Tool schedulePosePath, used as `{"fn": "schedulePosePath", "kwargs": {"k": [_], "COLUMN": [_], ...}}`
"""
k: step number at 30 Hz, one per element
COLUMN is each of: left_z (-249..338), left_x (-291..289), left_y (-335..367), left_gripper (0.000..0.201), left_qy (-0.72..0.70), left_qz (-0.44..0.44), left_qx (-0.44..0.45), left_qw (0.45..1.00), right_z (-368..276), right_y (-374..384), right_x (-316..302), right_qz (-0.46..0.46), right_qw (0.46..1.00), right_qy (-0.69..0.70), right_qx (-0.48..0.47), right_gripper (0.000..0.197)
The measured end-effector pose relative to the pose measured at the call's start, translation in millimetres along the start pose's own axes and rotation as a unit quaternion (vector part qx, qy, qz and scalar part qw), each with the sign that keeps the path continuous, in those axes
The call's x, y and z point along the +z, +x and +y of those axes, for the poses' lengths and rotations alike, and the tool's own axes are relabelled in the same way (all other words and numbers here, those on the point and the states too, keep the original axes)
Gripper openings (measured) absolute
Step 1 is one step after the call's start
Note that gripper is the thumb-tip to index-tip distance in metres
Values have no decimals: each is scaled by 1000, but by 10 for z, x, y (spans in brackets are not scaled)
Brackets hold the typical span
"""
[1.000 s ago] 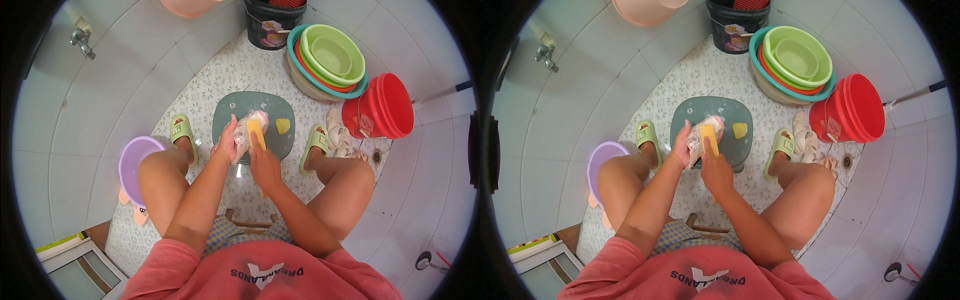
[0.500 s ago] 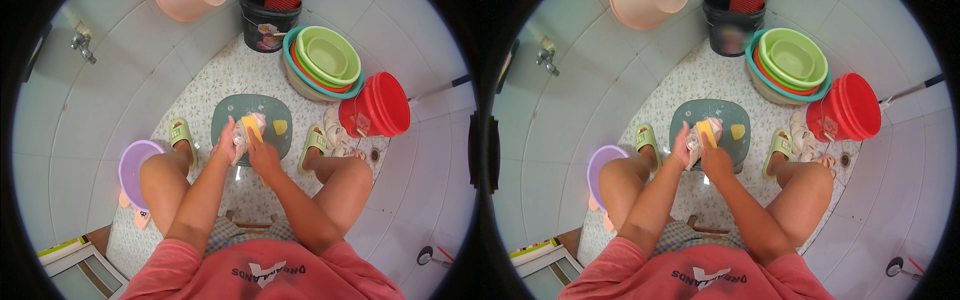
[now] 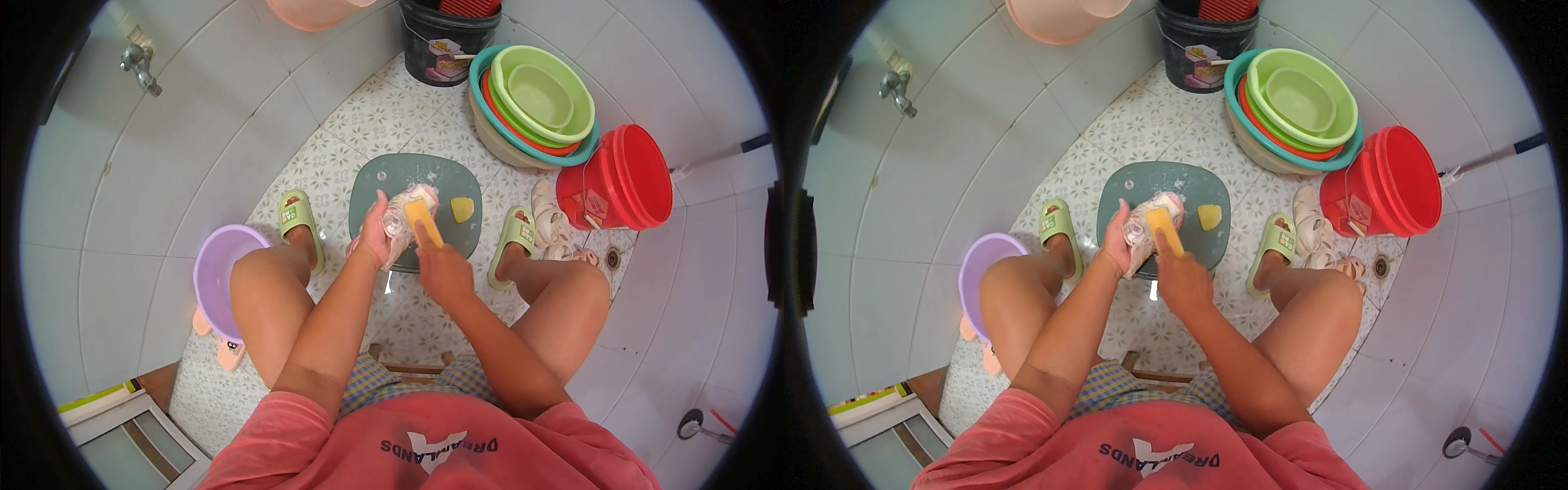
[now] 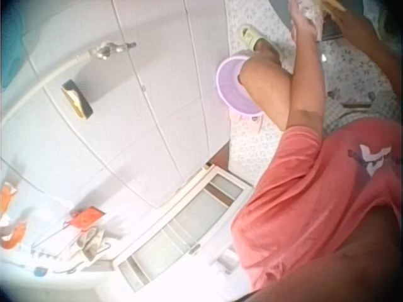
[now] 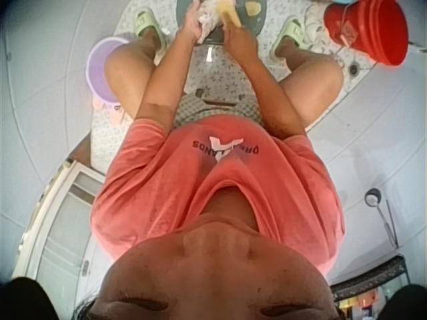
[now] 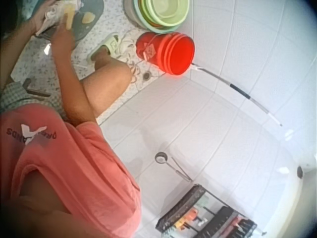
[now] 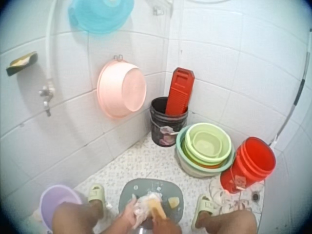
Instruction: The person scrubs a shoe with a brush while holding it over a small stool.
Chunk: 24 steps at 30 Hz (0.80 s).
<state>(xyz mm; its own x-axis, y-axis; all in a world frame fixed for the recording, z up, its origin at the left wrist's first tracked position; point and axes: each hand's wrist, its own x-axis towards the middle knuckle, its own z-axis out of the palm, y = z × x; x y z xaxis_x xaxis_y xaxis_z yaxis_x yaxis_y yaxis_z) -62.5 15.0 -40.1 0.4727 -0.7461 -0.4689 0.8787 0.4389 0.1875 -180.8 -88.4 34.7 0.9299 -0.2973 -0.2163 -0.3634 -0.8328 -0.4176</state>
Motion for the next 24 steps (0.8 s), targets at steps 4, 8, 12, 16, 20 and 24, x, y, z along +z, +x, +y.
{"fn": "schedulePosePath", "kwargs": {"k": [4,8,12,16,20,24], "left_z": [-18,9,3,-8,5,11], "left_x": [143,-20,-30,127,145,131], "left_y": [-46,22,12,-17,-59,-58], "left_gripper": [76,76,77,78,78,78], "left_qy": [73,-14,9,79,-57,-2], "left_qz": [37,0,16,41,-11,-11], "left_qx": [10,-1,8,13,-30,-14], "left_qw": [997,1000,1000,996,998,1000], "right_z": [115,-14,37,152,-47,85], "right_y": [269,233,56,386,208,5], "right_x": [15,104,-35,60,137,83], "right_qz": [79,47,13,98,40,33], "right_qw": [997,999,1000,995,999,998], "right_qy": [22,22,14,27,24,47], "right_qx": [15,-10,-4,20,-1,-17], "right_gripper": [47,46,46,47,47,47]}}
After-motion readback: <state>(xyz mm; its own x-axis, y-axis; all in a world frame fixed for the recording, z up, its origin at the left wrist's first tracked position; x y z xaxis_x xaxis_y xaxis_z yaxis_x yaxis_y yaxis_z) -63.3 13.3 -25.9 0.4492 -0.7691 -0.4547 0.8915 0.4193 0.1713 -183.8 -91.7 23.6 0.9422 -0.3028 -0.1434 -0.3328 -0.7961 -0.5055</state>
